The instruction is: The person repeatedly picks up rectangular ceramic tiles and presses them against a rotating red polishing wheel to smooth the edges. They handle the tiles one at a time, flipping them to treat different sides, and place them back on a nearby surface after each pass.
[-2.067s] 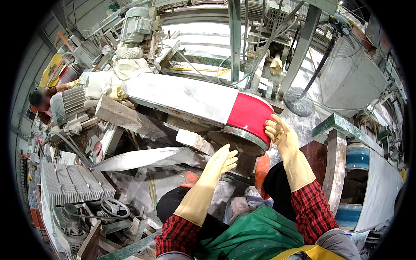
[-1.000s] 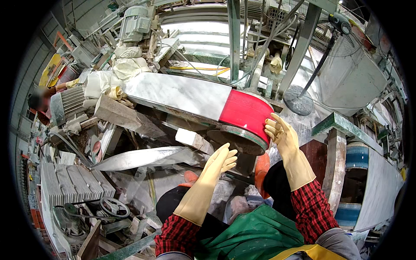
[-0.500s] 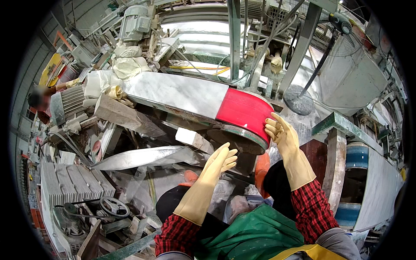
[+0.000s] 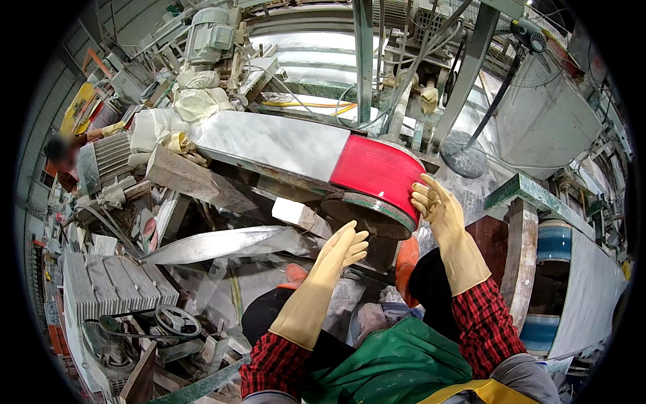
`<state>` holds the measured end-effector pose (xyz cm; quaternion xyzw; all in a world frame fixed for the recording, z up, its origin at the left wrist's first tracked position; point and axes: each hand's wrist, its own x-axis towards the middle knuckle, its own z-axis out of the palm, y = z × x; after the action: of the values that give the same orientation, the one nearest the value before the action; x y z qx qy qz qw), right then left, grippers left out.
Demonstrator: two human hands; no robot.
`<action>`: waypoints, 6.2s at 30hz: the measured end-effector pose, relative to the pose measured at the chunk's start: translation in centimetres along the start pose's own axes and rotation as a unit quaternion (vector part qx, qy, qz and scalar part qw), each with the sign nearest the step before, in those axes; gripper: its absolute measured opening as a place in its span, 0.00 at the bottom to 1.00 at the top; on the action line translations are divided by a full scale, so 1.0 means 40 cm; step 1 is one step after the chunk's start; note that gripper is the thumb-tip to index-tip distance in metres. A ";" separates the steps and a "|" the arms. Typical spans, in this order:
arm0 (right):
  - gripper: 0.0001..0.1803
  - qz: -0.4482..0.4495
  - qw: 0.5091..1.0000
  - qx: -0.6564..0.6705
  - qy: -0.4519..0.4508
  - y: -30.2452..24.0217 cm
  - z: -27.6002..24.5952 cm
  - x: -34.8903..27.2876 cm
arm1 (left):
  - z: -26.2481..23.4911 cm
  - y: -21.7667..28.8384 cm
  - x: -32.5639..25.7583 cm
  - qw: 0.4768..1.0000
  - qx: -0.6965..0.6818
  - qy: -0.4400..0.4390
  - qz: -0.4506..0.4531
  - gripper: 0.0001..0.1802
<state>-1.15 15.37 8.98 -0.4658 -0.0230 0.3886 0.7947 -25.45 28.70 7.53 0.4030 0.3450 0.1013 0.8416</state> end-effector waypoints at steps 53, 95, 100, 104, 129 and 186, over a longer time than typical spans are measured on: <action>0.21 0.003 1.000 0.008 0.006 0.001 0.003 -0.004 | -0.004 0.005 -0.009 1.000 -0.001 -0.020 0.016 0.37; 0.18 0.119 0.371 -0.752 0.531 -0.584 -0.933 -0.779 | 0.095 -0.064 0.038 0.991 0.127 -0.016 -0.038 0.31; 0.12 0.120 0.458 -0.813 0.337 -0.765 -1.163 -0.896 | 0.067 -0.078 0.063 0.987 0.148 0.020 -0.053 0.32; 0.17 0.164 0.412 -0.823 0.356 -0.840 -1.396 -0.999 | 0.069 -0.101 0.101 0.984 0.157 0.014 -0.082 0.33; 0.24 0.128 0.543 -0.623 0.548 -0.793 -1.125 -0.903 | 0.067 -0.072 0.064 0.987 0.147 0.032 -0.048 0.32; 0.24 0.073 0.485 -0.688 0.535 -0.720 -0.838 -0.857 | 0.082 -0.055 0.052 0.989 0.143 -0.022 -0.045 0.32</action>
<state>5.47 -38.36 23.05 -0.9822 0.1803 -0.0189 0.0492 -21.99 26.18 6.27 0.5051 0.3553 0.0048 0.7865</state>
